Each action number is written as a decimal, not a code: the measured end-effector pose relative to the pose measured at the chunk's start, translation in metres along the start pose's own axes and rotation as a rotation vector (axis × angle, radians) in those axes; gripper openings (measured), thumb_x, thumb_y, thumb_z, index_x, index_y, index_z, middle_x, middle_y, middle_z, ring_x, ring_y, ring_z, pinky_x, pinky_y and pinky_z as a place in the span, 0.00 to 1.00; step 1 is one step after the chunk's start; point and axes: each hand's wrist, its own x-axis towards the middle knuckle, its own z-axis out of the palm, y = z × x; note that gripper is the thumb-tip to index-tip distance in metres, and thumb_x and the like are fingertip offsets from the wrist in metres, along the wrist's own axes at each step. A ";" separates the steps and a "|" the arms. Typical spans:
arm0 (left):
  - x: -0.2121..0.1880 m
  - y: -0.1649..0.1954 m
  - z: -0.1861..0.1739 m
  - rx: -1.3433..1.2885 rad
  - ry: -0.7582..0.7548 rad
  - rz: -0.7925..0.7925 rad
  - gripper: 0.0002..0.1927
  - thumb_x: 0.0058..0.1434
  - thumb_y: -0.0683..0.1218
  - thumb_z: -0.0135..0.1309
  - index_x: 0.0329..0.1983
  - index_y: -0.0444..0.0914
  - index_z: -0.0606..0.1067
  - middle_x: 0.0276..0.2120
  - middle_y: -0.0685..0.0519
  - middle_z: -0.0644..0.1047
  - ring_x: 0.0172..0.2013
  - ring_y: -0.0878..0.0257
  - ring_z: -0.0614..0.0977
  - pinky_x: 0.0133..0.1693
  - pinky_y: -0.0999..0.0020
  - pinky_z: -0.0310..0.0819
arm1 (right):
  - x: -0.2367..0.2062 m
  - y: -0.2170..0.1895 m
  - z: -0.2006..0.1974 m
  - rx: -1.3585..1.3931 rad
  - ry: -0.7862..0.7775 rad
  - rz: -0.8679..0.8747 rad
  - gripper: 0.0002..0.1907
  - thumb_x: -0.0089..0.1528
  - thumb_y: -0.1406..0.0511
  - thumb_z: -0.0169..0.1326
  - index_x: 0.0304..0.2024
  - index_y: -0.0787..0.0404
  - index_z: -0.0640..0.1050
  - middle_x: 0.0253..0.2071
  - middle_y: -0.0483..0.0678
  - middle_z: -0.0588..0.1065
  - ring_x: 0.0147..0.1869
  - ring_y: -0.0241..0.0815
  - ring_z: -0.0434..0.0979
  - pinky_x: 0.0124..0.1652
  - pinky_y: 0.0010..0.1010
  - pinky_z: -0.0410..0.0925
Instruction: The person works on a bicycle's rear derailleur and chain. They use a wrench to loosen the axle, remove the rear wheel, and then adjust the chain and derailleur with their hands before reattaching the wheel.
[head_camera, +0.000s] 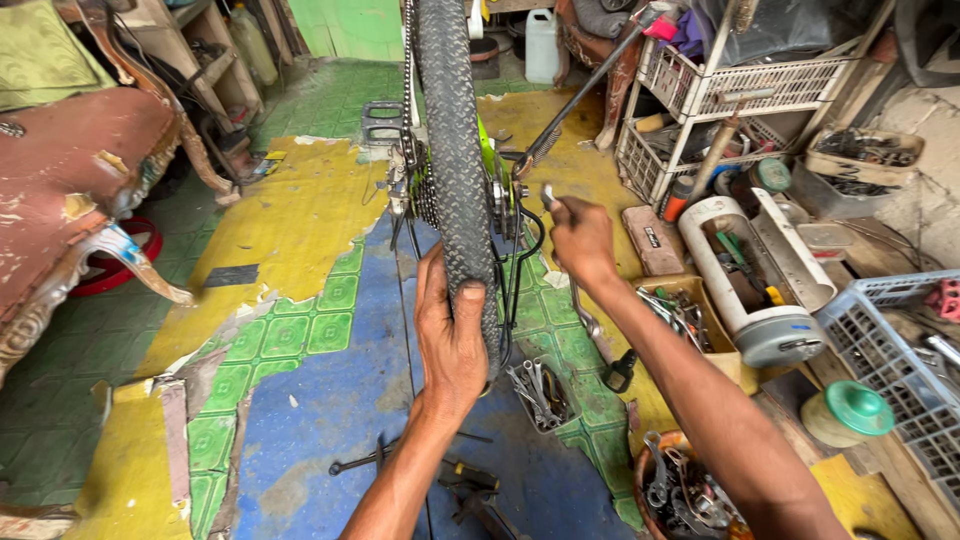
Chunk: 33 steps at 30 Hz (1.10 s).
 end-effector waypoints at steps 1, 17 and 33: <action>-0.002 -0.002 0.001 -0.012 0.001 -0.007 0.31 0.76 0.61 0.42 0.64 0.30 0.70 0.60 0.42 0.72 0.61 0.51 0.74 0.63 0.58 0.66 | -0.005 0.001 0.002 0.032 -0.016 -0.003 0.14 0.72 0.62 0.51 0.52 0.64 0.82 0.21 0.47 0.72 0.17 0.35 0.69 0.18 0.33 0.63; -0.047 -0.041 -0.013 0.029 -0.119 0.018 0.42 0.72 0.71 0.40 0.66 0.29 0.66 0.63 0.37 0.70 0.63 0.45 0.74 0.64 0.55 0.66 | -0.011 0.018 0.031 0.219 -0.010 -0.208 0.20 0.70 0.61 0.51 0.61 0.63 0.76 0.24 0.40 0.70 0.21 0.29 0.69 0.22 0.25 0.66; -0.014 -0.009 0.002 0.014 -0.014 -0.030 0.36 0.75 0.66 0.39 0.65 0.30 0.68 0.57 0.39 0.74 0.57 0.48 0.77 0.60 0.55 0.69 | 0.006 -0.031 -0.011 -0.215 -0.103 0.022 0.13 0.70 0.63 0.50 0.47 0.64 0.82 0.18 0.44 0.73 0.17 0.34 0.73 0.20 0.31 0.66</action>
